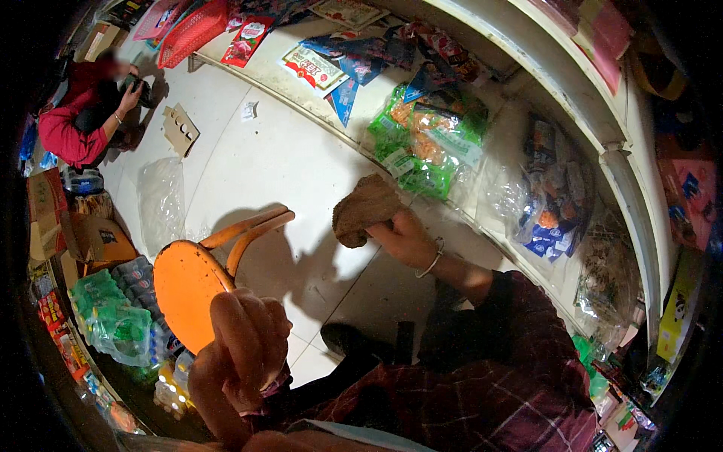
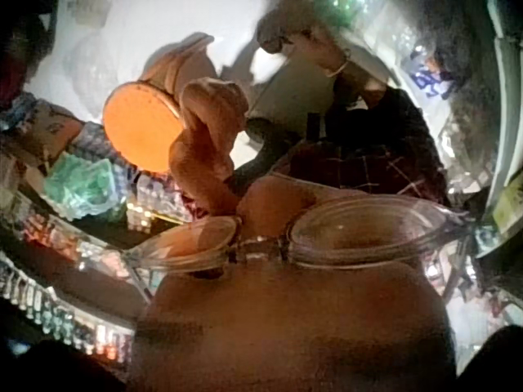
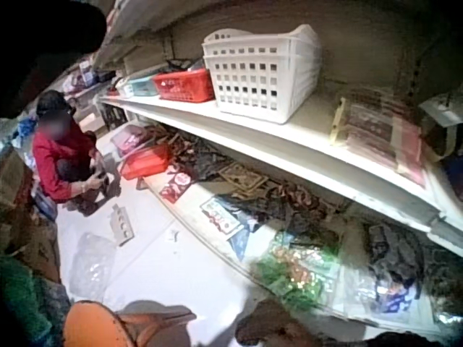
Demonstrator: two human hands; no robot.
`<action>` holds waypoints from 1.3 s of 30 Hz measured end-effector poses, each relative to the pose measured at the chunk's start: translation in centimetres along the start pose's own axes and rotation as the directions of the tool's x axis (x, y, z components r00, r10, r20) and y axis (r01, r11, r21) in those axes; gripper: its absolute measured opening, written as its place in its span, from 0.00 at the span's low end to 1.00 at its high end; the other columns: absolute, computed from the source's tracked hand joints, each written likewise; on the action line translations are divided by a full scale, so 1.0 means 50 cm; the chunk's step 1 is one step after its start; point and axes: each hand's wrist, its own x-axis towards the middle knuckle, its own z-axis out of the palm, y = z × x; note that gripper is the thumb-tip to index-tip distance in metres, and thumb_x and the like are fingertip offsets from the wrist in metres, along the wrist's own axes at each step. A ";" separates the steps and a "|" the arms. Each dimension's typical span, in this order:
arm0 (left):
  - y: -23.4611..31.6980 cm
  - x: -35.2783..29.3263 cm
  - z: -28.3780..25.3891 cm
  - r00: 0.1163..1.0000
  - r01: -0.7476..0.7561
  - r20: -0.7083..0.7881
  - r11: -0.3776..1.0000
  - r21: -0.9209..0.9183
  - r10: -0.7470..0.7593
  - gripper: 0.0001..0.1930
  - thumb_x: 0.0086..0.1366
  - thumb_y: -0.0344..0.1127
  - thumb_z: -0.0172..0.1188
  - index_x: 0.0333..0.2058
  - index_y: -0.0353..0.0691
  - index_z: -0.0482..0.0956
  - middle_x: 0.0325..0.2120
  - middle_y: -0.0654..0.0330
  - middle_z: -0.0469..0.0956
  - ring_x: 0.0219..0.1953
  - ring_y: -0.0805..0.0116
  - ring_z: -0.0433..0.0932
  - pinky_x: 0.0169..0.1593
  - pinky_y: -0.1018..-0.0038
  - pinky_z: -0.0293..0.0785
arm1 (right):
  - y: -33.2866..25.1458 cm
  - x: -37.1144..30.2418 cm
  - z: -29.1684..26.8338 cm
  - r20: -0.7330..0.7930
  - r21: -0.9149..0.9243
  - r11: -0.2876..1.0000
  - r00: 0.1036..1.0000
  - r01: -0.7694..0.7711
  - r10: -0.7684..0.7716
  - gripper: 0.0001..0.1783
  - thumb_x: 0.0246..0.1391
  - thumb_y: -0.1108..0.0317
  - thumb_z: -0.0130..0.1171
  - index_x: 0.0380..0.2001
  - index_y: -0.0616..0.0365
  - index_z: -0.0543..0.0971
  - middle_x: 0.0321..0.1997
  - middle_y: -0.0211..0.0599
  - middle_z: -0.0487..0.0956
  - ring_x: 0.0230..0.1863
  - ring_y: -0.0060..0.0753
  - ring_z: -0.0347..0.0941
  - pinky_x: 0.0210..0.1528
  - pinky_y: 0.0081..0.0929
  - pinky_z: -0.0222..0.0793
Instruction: The person cleans the interior of a white shelving unit using a cloth. They wipe the shelves and floor, move a large blue package of snacks to access the area, and dip the cloth into a yellow basin of water to wring it out before continuing to wipe the shelves.
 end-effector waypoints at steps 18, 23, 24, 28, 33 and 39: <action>-0.020 0.000 -0.014 0.996 -0.044 0.076 0.996 -0.081 0.050 0.18 0.68 0.44 0.48 0.17 0.55 0.67 0.22 0.72 0.65 0.20 0.80 0.63 0.24 0.81 0.59 | 0.010 0.000 0.005 -0.016 0.013 0.997 0.997 -0.076 0.076 0.17 0.57 0.76 0.52 0.50 0.61 0.70 0.49 0.31 0.74 0.50 0.22 0.70 0.51 0.24 0.68; -0.048 0.038 -0.101 0.992 0.124 -0.033 0.927 0.355 -0.120 0.16 0.43 0.21 0.58 0.34 0.39 0.73 0.34 0.56 0.64 0.36 0.61 0.66 0.38 0.71 0.64 | -0.010 0.011 -0.007 -0.059 0.025 0.998 0.997 -0.053 0.055 0.16 0.56 0.74 0.53 0.49 0.63 0.71 0.47 0.34 0.75 0.49 0.25 0.70 0.51 0.28 0.68; -0.070 0.059 -0.113 0.989 0.145 -0.092 0.838 0.525 -0.114 0.22 0.40 0.18 0.59 0.38 0.36 0.74 0.38 0.53 0.64 0.39 0.58 0.66 0.41 0.69 0.66 | -0.029 0.010 -0.026 -0.065 0.007 0.993 0.991 -0.117 0.117 0.16 0.55 0.73 0.53 0.48 0.64 0.72 0.46 0.36 0.76 0.48 0.27 0.71 0.52 0.30 0.68; -0.113 0.141 -0.196 0.952 0.084 0.040 0.383 0.920 -0.303 0.43 0.45 0.23 0.68 0.61 0.41 0.59 0.55 0.49 0.61 0.54 0.54 0.64 0.52 0.66 0.69 | -0.121 0.083 -0.012 -0.049 0.276 0.946 0.980 -0.171 0.191 0.17 0.57 0.70 0.55 0.48 0.64 0.71 0.46 0.35 0.76 0.46 0.25 0.71 0.50 0.27 0.69; -0.142 0.163 -0.282 0.784 0.452 -0.023 0.545 0.706 -0.621 0.24 0.58 0.21 0.55 0.55 0.34 0.65 0.33 0.54 0.77 0.38 0.68 0.76 0.41 0.73 0.74 | -0.158 0.136 -0.004 0.077 -0.112 0.991 0.993 -0.076 0.085 0.24 0.53 0.67 0.59 0.52 0.63 0.67 0.48 0.43 0.73 0.51 0.34 0.69 0.53 0.30 0.66; -0.153 0.193 -0.363 0.792 0.588 -0.297 0.797 0.138 -0.533 0.17 0.66 0.32 0.44 0.52 0.35 0.67 0.40 0.56 0.73 0.35 0.71 0.73 0.39 0.77 0.72 | -0.067 0.088 -0.215 -0.418 -0.905 0.219 0.856 -0.365 -0.303 0.40 0.49 0.44 0.56 0.60 0.54 0.61 0.55 0.60 0.63 0.56 0.57 0.63 0.56 0.45 0.59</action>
